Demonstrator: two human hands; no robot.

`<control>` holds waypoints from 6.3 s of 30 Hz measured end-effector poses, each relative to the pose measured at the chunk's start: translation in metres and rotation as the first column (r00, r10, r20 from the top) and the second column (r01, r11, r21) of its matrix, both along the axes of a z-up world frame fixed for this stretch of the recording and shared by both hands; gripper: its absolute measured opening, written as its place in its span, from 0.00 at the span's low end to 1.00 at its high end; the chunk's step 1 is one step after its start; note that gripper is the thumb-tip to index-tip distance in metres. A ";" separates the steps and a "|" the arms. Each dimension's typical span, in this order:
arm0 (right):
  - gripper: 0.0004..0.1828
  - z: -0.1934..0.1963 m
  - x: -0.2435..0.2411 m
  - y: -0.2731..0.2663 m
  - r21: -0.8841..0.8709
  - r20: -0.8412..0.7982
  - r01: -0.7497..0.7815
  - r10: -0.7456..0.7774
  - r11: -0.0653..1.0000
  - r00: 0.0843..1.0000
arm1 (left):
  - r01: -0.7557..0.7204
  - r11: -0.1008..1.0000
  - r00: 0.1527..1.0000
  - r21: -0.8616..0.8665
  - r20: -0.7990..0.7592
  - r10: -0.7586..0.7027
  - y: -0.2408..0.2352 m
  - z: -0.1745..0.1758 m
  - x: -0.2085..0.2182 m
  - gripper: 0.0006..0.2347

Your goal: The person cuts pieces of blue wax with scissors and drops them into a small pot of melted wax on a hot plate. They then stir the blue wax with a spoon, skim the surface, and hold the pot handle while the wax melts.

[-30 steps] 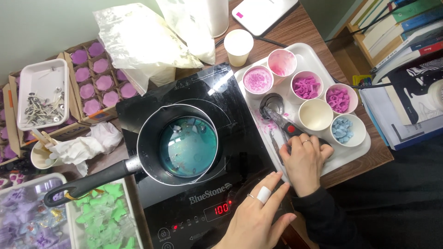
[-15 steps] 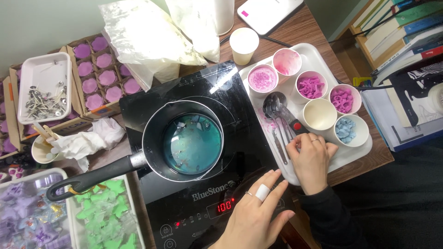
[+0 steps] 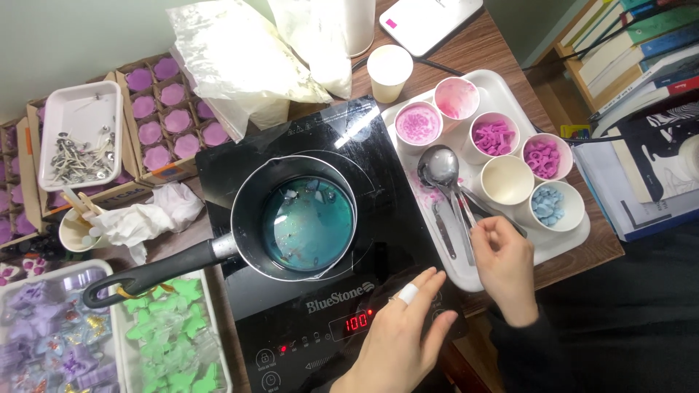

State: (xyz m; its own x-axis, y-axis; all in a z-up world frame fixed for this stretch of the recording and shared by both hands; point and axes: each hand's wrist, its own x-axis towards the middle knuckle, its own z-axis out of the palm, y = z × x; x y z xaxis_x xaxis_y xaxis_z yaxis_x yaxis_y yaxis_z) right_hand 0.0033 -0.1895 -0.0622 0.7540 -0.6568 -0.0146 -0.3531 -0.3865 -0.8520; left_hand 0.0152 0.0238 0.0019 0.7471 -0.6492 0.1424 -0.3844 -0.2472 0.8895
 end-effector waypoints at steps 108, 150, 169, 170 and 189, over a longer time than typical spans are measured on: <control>0.16 0.147 0.108 0.134 -0.595 -0.024 -0.679 0.835 0.430 0.549 | -0.642 0.727 0.660 0.243 0.658 0.363 0.232 0.037 0.112 0.17; 0.11 0.137 0.082 0.091 -0.492 -0.139 -0.784 0.855 0.378 0.500 | -0.610 0.743 0.714 0.276 0.599 0.363 0.210 0.041 0.107 0.18; 0.11 0.138 0.075 0.088 -0.482 -0.180 -0.829 0.894 0.283 0.410 | -0.600 0.746 0.725 0.289 0.591 0.354 0.212 0.042 0.108 0.17; 0.10 0.136 0.073 0.087 -0.450 -0.174 -0.842 0.895 0.298 0.410 | -0.601 0.744 0.725 0.291 0.591 0.354 0.211 0.042 0.108 0.17; 0.11 0.138 0.100 0.089 -0.567 -0.085 -0.634 0.729 0.526 0.680 | -0.597 0.744 0.722 0.301 0.605 0.335 0.213 0.043 0.108 0.16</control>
